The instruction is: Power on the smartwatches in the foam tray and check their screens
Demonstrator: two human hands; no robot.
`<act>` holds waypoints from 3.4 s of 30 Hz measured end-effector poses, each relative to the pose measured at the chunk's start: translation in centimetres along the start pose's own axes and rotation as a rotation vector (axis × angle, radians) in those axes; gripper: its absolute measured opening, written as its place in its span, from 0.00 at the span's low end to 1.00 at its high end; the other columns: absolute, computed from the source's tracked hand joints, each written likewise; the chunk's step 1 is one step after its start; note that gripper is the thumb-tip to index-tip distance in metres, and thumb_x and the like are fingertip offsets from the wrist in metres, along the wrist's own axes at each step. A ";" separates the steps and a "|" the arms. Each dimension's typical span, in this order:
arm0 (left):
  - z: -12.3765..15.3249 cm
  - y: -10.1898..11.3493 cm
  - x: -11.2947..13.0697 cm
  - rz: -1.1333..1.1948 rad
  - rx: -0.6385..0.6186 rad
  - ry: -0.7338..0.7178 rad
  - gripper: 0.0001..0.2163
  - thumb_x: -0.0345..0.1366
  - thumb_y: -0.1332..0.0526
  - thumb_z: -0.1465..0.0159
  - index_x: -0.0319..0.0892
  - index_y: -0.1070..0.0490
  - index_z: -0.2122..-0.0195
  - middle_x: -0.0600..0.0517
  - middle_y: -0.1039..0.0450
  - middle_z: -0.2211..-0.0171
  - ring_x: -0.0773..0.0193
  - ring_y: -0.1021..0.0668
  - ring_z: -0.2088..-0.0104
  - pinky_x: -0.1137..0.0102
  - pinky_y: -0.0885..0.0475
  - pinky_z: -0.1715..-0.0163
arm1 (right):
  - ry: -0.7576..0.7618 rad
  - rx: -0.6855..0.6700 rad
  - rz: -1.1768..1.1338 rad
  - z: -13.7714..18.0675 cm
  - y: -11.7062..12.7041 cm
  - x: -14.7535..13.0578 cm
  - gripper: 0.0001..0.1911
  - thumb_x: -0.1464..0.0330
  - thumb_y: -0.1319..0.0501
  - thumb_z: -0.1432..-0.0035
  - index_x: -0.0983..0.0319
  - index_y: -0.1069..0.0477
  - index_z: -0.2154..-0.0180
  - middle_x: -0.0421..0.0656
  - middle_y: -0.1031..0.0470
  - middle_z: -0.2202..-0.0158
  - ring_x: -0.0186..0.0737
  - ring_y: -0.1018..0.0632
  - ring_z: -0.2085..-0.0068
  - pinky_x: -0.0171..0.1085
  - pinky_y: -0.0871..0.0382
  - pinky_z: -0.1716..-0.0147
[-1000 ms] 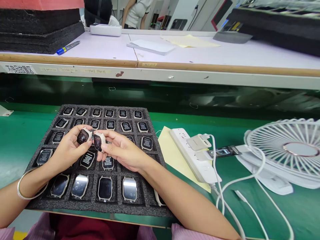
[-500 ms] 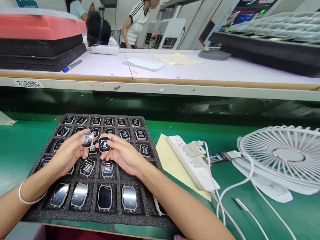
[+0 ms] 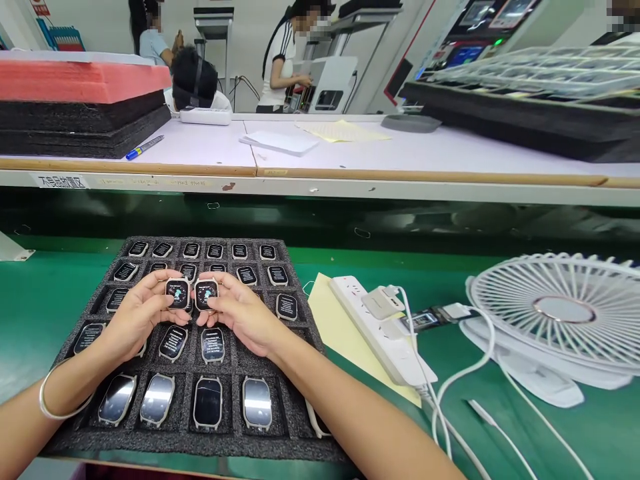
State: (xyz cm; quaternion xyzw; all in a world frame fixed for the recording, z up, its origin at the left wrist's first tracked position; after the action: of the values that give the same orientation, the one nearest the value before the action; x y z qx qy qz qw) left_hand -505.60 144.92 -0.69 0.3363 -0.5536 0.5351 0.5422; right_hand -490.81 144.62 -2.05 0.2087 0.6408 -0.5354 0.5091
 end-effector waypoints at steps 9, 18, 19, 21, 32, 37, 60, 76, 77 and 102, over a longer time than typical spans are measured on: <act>0.0 0.0 -0.3 -0.032 -0.001 0.004 0.15 0.32 0.36 0.45 0.42 0.31 0.56 0.53 0.22 0.64 0.65 0.18 0.76 0.67 0.20 0.72 | 0.012 0.002 0.033 0.0 0.0 0.0 0.19 0.71 0.32 0.47 0.60 0.30 0.53 0.40 0.22 0.63 0.33 0.22 0.72 0.36 0.33 0.69; 0.1 -0.3 -0.2 -0.031 -0.011 0.006 0.15 0.32 0.35 0.47 0.41 0.31 0.57 0.54 0.23 0.64 0.65 0.18 0.76 0.68 0.20 0.72 | 0.022 -0.001 0.074 -0.1 0.1 0.1 0.19 0.64 0.30 0.45 0.60 0.30 0.53 0.41 0.23 0.61 0.32 0.23 0.72 0.36 0.33 0.68; 0.1 -0.3 -0.2 -0.032 -0.011 0.008 0.16 0.32 0.36 0.47 0.41 0.31 0.57 0.54 0.23 0.65 0.65 0.18 0.76 0.68 0.20 0.72 | 0.027 0.004 0.089 -0.1 0.1 0.0 0.18 0.64 0.30 0.44 0.60 0.30 0.53 0.41 0.23 0.62 0.32 0.23 0.72 0.36 0.32 0.68; 0.1 -0.4 -0.2 -0.033 -0.012 0.009 0.16 0.32 0.35 0.46 0.41 0.31 0.56 0.54 0.23 0.64 0.64 0.18 0.76 0.68 0.20 0.72 | 0.032 0.010 0.107 0.1 0.1 -0.1 0.18 0.66 0.31 0.44 0.60 0.30 0.53 0.40 0.23 0.63 0.32 0.24 0.72 0.37 0.33 0.68; 0.0 -0.2 -0.3 -0.051 0.001 -0.002 0.16 0.35 0.33 0.46 0.41 0.31 0.56 0.52 0.23 0.61 0.65 0.18 0.76 0.67 0.21 0.72 | 0.036 0.005 0.112 0.2 -0.4 -0.4 0.19 0.73 0.34 0.47 0.60 0.31 0.53 0.39 0.24 0.64 0.32 0.24 0.72 0.36 0.34 0.69; 0.0 -0.3 -0.2 -0.030 -0.015 -0.001 0.16 0.32 0.35 0.47 0.41 0.31 0.56 0.53 0.24 0.63 0.64 0.18 0.76 0.68 0.20 0.71 | 0.037 -0.002 0.115 0.2 -0.3 -0.3 0.20 0.74 0.34 0.48 0.60 0.32 0.52 0.38 0.26 0.65 0.32 0.24 0.71 0.35 0.34 0.68; 0.2 -0.6 -0.4 0.009 -0.057 0.007 0.13 0.34 0.36 0.45 0.42 0.29 0.58 0.55 0.24 0.65 0.61 0.17 0.75 0.67 0.20 0.70 | 0.003 0.058 0.110 0.0 0.2 0.1 0.21 0.60 0.28 0.48 0.60 0.31 0.56 0.37 0.27 0.69 0.31 0.28 0.75 0.35 0.37 0.72; 0.1 -0.3 -0.4 -0.005 -0.044 -0.013 0.13 0.34 0.34 0.44 0.41 0.30 0.57 0.54 0.24 0.64 0.63 0.17 0.75 0.68 0.19 0.70 | 0.008 0.001 0.089 0.1 -0.2 -0.1 0.18 0.69 0.33 0.47 0.60 0.32 0.54 0.37 0.26 0.70 0.33 0.24 0.72 0.36 0.35 0.67; 0.1 -0.3 -0.4 -0.016 -0.040 -0.017 0.13 0.35 0.34 0.44 0.41 0.30 0.57 0.54 0.24 0.64 0.64 0.17 0.75 0.68 0.19 0.70 | 0.005 -0.002 0.086 0.0 -0.2 0.0 0.18 0.68 0.33 0.47 0.60 0.32 0.54 0.37 0.25 0.70 0.34 0.24 0.72 0.36 0.35 0.67; 10.2 -6.1 4.9 0.165 -0.761 0.249 0.20 0.35 0.27 0.45 0.51 0.24 0.51 0.51 0.26 0.67 0.67 0.23 0.69 0.76 0.30 0.70 | 0.147 -0.025 0.252 2.6 -2.3 -2.3 0.25 0.66 0.30 0.43 0.51 0.30 0.45 0.42 0.25 0.61 0.40 0.21 0.63 0.44 0.25 0.57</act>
State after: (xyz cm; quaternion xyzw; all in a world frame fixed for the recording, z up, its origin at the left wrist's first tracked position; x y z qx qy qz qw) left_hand -503.14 134.96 7.05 -0.0012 -0.6672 0.3705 0.6462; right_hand -490.69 142.16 1.31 0.3198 0.6518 -0.4423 0.5266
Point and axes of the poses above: each hand's wrist, its own z-axis away from the middle knuckle, its own y-axis out of the back of the hand, x = y × z, the point moved 7 cm from there along -z, towards the middle knuckle
